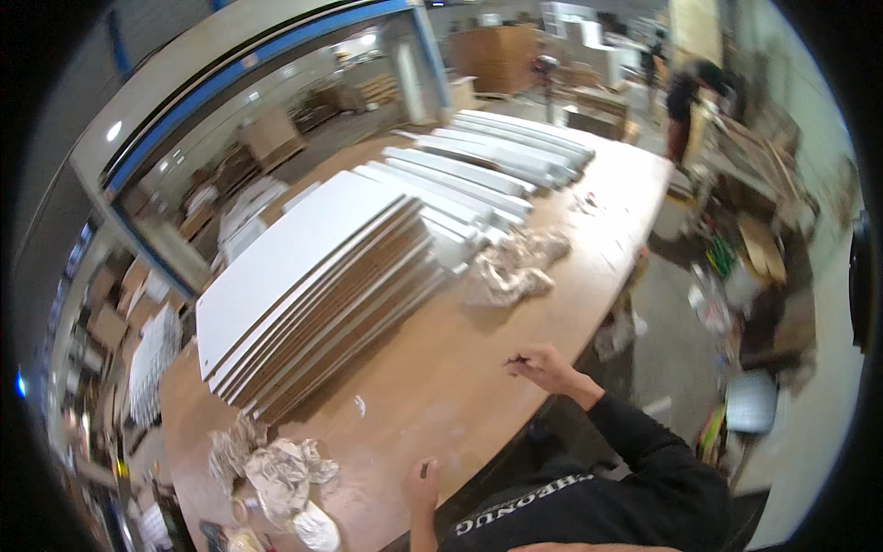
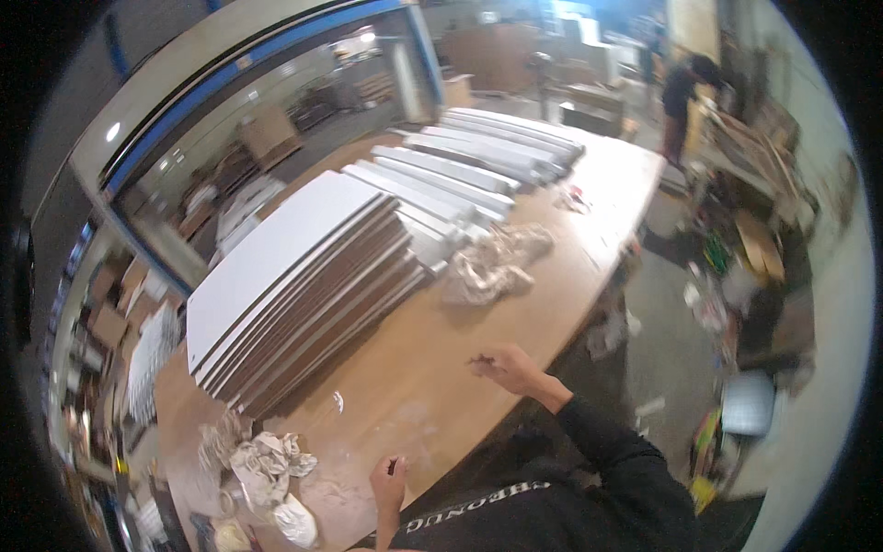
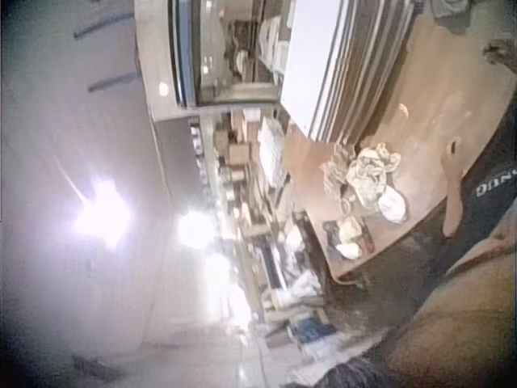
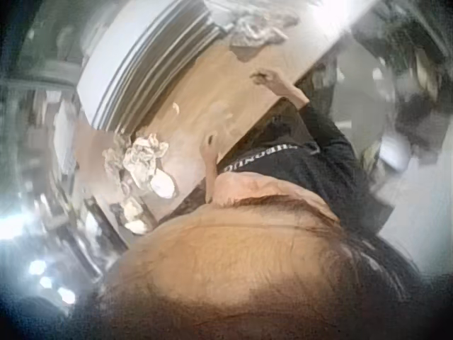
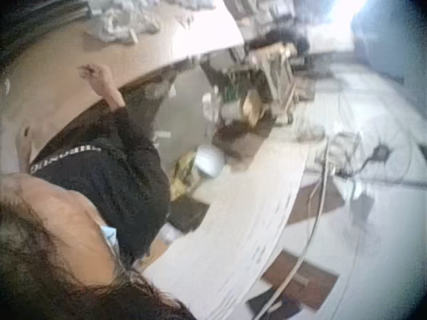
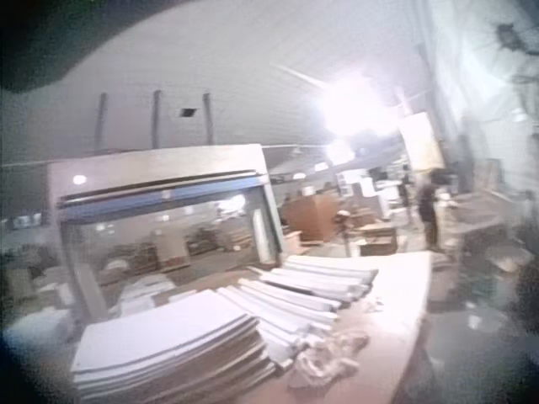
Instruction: The person sorts white wooden strips with dowels on a large workbench, walks to a stack on the floor to pick up more strips, and carries them back to the bench to continue arranging them into groups.
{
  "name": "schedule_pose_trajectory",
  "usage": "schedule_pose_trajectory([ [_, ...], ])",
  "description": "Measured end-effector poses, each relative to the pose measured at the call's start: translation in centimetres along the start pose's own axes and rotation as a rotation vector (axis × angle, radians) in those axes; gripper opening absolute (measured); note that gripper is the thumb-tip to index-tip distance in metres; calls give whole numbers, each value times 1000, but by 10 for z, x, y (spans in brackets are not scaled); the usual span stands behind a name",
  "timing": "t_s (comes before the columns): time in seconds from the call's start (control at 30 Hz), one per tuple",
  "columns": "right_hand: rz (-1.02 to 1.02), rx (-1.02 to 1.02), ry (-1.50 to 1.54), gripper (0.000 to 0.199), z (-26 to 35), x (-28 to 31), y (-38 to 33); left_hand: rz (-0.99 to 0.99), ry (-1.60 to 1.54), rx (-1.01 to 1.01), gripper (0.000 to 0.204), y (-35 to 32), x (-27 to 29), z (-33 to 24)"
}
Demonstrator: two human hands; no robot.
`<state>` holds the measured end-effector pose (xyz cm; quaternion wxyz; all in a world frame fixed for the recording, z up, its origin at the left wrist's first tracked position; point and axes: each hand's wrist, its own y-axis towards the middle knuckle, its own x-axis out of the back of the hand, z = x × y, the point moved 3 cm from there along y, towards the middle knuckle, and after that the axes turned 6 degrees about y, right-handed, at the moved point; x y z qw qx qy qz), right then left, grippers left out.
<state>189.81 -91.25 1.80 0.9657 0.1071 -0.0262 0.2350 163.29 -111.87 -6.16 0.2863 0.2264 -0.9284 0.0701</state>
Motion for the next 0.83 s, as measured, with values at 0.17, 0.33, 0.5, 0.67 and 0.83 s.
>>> schedule_pose_trajectory([
  [0.17, 115, 62, 133, 8, -3, 5, 153, -206, 329, 7, 17, 12, -29, -3],
  [0.33, 198, 3, 153, 7, -55, -36, 175, -254, 301, 301, 21, -25, -25, -20],
  [0.5, 630, -334, 320, 6, -95, -131, 73, -526, 281, 537, 14, -122, -25, 8],
  [0.67, 1542, -216, 184, 17, -47, -227, -42, -644, 181, 845, 13, -210, -42, 46],
  [0.83, 1951, -349, -76, 25, -59, -301, -141, -529, 23, 1034, 21, -272, -110, 177],
])
